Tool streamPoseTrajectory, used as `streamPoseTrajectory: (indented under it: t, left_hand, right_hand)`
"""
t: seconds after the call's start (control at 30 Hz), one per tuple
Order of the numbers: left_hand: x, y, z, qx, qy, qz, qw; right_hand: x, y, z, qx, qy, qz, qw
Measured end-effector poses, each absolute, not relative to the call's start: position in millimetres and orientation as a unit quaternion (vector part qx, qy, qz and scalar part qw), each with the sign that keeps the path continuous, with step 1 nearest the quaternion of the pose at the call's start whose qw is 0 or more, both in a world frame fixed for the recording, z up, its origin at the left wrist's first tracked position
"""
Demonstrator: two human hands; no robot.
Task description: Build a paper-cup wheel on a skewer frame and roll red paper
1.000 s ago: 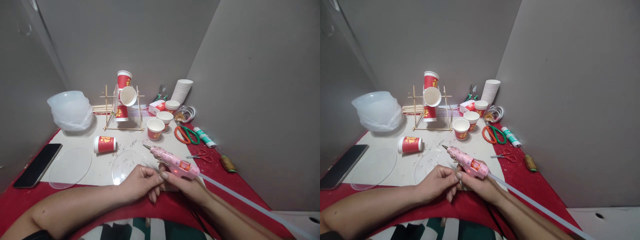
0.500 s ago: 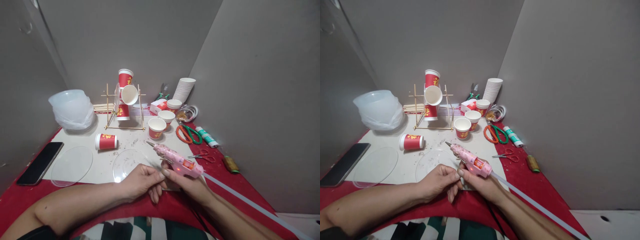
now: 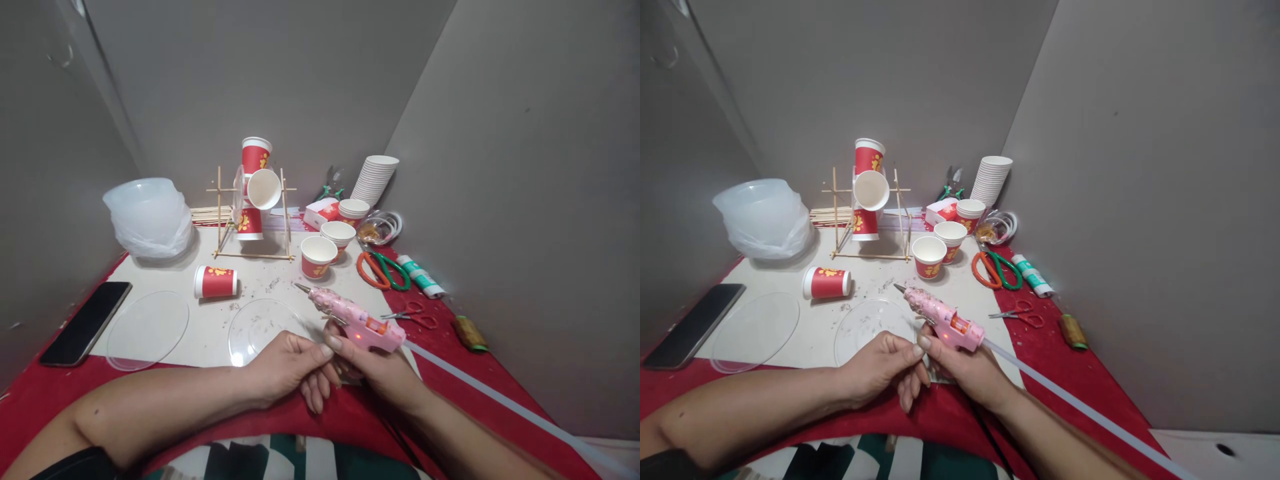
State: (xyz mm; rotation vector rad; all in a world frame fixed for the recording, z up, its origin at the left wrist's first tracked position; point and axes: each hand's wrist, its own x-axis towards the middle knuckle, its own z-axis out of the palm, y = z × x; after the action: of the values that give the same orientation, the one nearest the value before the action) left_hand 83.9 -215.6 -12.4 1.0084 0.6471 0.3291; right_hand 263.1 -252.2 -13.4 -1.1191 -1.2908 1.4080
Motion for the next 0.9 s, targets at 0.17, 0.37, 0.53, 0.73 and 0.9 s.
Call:
streamPoseTrajectory:
  t: [0.17, 0.37, 0.53, 0.73, 0.9]
  left_hand:
    - [85, -216, -13, 0.469, 0.301, 0.151, 0.817]
    - [87, -214, -14, 0.456, 0.312, 0.152, 0.82]
    - [88, -212, -20, 0.445, 0.303, 0.15, 0.829]
    - [84, -214, -14, 0.439, 0.275, 0.135, 0.845]
    - [75, -233, 16, 0.46, 0.273, 0.119, 0.837]
  right_hand:
    - [260, -252, -13, -0.458, -0.514, 0.571, 0.447]
    - [261, -253, -12, -0.502, -0.511, 0.537, 0.444]
    - [261, -254, -9, -0.513, -0.515, 0.53, 0.437]
    - [259, -258, -8, -0.524, -0.462, 0.519, 0.492]
    - [267, -260, 2, -0.487, -0.396, 0.518, 0.581]
